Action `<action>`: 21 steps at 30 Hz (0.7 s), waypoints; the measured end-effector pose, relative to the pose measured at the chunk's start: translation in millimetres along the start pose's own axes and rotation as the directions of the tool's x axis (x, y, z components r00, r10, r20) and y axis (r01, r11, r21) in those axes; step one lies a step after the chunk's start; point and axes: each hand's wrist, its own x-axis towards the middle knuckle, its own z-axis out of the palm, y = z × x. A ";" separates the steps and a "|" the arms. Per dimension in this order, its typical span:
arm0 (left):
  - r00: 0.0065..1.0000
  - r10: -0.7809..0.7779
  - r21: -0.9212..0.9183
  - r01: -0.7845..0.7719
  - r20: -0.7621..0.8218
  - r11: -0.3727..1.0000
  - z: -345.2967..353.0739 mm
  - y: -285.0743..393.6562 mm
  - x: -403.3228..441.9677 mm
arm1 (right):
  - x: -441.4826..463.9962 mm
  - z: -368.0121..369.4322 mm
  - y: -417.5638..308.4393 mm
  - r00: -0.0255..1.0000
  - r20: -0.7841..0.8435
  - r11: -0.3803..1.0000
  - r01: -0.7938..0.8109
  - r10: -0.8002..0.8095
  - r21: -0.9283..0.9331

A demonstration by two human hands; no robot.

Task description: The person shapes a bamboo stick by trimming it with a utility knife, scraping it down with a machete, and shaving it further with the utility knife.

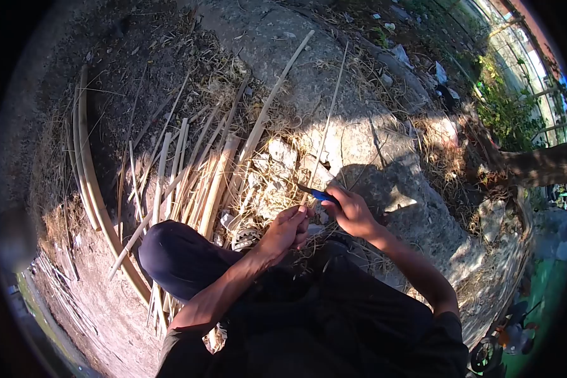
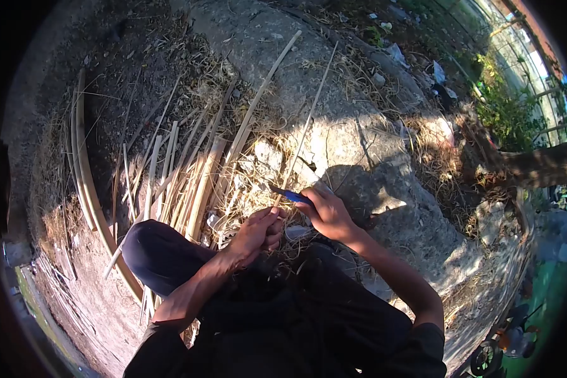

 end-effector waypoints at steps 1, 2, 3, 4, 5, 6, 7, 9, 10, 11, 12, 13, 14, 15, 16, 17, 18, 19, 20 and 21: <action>1.000 -0.004 0.005 0.004 -0.014 1.000 0.7 -1.1 -1.0 | -4.7 7.7 2.4 0.997 -0.056 0.998 0.056 -0.054 0.032; 1.000 -0.008 0.010 0.009 -0.027 1.000 0.9 -2.1 -1.7 | -8.3 12.3 4.5 0.997 -0.052 0.998 0.054 -0.052 0.035; 1.000 -0.011 0.006 0.011 -0.029 1.000 0.7 -3.8 -1.8 | -10.4 14.6 4.7 0.996 -0.063 0.997 0.067 -0.065 0.026; 0.999 -0.018 0.005 0.018 -0.039 1.000 0.7 -6.1 -2.1 | -12.2 15.9 5.2 0.994 -0.074 0.997 0.078 -0.077 0.016; 0.998 -0.026 0.004 0.026 -0.049 1.000 0.9 -8.1 -2.3 | -13.3 15.8 6.0 0.995 -0.070 0.997 0.074 -0.073 0.018; 0.998 -0.031 0.001 0.031 -0.049 1.000 1.2 -8.8 -2.6 | -10.6 12.3 1.6 0.989 -0.090 0.992 0.124 -0.121 0.028; 0.998 -0.026 0.019 0.027 -0.051 0.999 1.5 -8.4 -3.1 | -8.1 9.0 -2.5 0.979 -0.112 0.984 0.173 -0.168 0.037; 0.998 -0.024 0.038 0.026 -0.053 0.999 1.6 -8.0 -2.6 | -3.9 3.3 -8.4 0.996 -0.042 0.997 0.078 -0.077 0.005; 0.998 -0.026 0.034 0.028 -0.052 0.999 1.2 -7.7 -2.0 | -2.0 2.7 -9.2 1.000 0.025 0.999 -0.011 0.012 -0.033; 0.998 -0.028 0.029 0.030 -0.052 0.999 0.9 -7.9 -1.8 | -1.1 4.4 -8.5 1.000 0.026 0.999 -0.013 0.014 -0.031; 0.998 -0.031 0.027 0.032 -0.054 0.999 0.5 -8.0 -1.4 | -0.2 6.4 -7.3 1.000 0.022 0.999 0.015 -0.014 -0.040; 0.998 -0.034 0.020 0.035 -0.052 0.999 0.3 -8.3 -1.1 | -0.1 7.6 -6.4 0.999 0.018 0.998 0.042 -0.042 -0.050; 0.998 -0.036 0.013 0.037 -0.049 0.999 0.3 -8.9 -0.9 | -0.3 6.6 -6.8 0.999 0.021 0.998 0.040 -0.039 -0.049; 0.998 -0.038 0.011 0.038 -0.049 0.999 0.7 -9.0 -0.9 | -0.3 3.9 -7.7 0.997 0.082 0.998 -0.001 0.006 -0.067; 0.998 -0.044 0.001 0.044 -0.045 0.999 1.6 -8.4 -1.6 | -0.3 2.2 -7.8 0.989 0.141 0.995 -0.041 0.053 -0.087; 0.998 -0.050 -0.009 0.050 -0.041 0.999 2.6 -7.9 -2.6 | -0.3 2.2 -6.6 0.988 0.142 0.995 -0.043 0.055 -0.086; 0.998 -0.051 -0.009 0.051 -0.042 0.999 3.9 -7.3 -3.8 | -0.3 2.8 -4.9 0.990 0.135 0.995 -0.031 0.044 -0.093; 0.998 -0.054 -0.016 0.054 -0.043 0.998 5.2 -6.4 -5.4 | -0.1 3.7 -3.0 0.991 0.127 0.995 -0.019 0.032 -0.099; 0.997 -0.056 -0.023 0.055 -0.043 0.998 5.8 -5.7 -6.0 | 0.2 4.5 0.0 0.992 0.126 0.995 -0.020 0.032 -0.098; 0.997 -0.057 -0.021 0.056 -0.044 0.998 5.1 -5.2 -5.4 | 0.5 5.3 3.7 0.995 0.104 0.994 0.019 -0.008 -0.104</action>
